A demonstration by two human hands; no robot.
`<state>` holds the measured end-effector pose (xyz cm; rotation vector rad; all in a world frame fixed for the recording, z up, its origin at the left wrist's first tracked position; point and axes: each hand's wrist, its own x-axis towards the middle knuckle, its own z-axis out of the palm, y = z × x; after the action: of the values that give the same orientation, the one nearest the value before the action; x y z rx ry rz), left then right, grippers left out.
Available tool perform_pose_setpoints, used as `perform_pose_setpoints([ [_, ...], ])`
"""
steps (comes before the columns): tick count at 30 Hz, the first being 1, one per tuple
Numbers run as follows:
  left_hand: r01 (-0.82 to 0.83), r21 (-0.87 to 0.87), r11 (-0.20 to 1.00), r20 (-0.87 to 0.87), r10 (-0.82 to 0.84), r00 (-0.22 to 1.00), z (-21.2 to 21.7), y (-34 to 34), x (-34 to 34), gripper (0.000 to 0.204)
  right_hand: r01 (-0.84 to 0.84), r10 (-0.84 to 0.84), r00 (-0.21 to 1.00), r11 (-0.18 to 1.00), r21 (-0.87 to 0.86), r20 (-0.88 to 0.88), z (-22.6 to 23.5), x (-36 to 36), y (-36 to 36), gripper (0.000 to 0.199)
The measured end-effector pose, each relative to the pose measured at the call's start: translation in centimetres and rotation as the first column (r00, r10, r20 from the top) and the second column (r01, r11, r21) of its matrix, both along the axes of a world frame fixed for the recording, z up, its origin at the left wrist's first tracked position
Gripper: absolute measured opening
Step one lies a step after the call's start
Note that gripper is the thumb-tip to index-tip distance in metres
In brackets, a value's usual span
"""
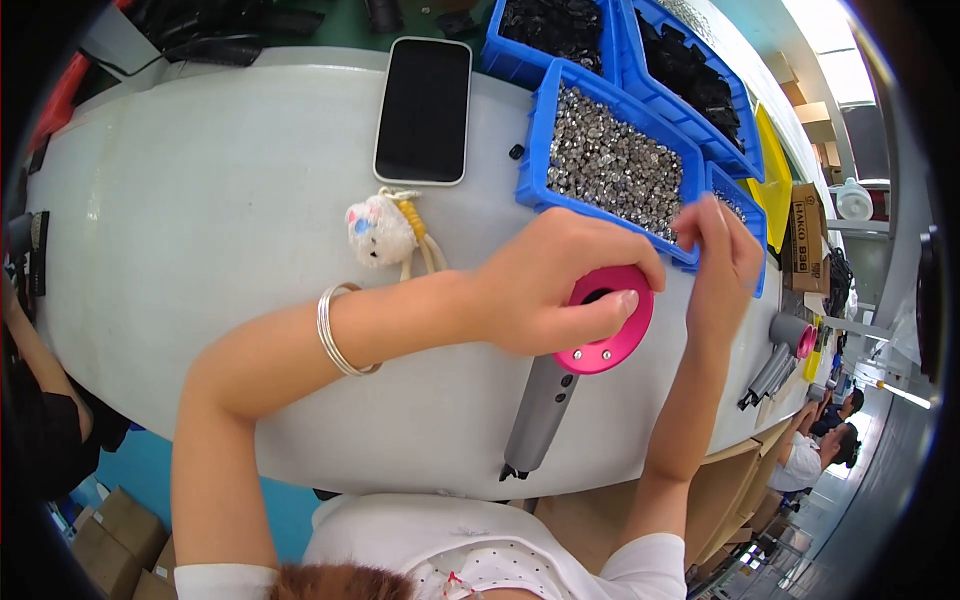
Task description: The person assembles hair dryers by inserting small components and buttons into the handles and sliding outer casings onto the bodies, then handles packaging sheets and casing parts in a cardboard box.
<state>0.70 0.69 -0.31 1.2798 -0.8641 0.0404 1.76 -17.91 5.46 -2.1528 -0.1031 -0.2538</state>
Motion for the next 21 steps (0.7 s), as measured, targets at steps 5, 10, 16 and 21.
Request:
perform_pose_setpoints([
  [5, 0.018, 0.031, 0.999, 0.005, -0.019, 1.000, 0.1, -0.2, 0.1, 0.030, -0.040, 0.169, 0.966, 0.845, 0.533, -0.195, 0.0, -7.9, -3.4, 0.019],
  [10, 0.014, 0.001, 1.000, -0.005, -0.014, 1.000, -0.2, -0.3, 0.1, 0.031, -0.052, 0.345, 0.876, 0.763, 0.644, -0.338, -1.0, -12.1, -3.0, 0.022],
  [16, 0.040, 0.016, 0.999, -0.015, -0.039, 0.999, -0.3, -0.5, 0.1, 0.033, 0.059, 0.504, 0.706, 0.658, 0.750, -0.498, -1.2, -13.1, -2.1, 0.019],
  [21, 0.038, 0.018, 0.999, -0.017, -0.038, 0.999, -0.2, -0.3, -0.1, 0.033, -0.006, 0.418, 0.773, 0.758, 0.653, -0.477, -0.8, -12.8, -1.1, 0.019],
])
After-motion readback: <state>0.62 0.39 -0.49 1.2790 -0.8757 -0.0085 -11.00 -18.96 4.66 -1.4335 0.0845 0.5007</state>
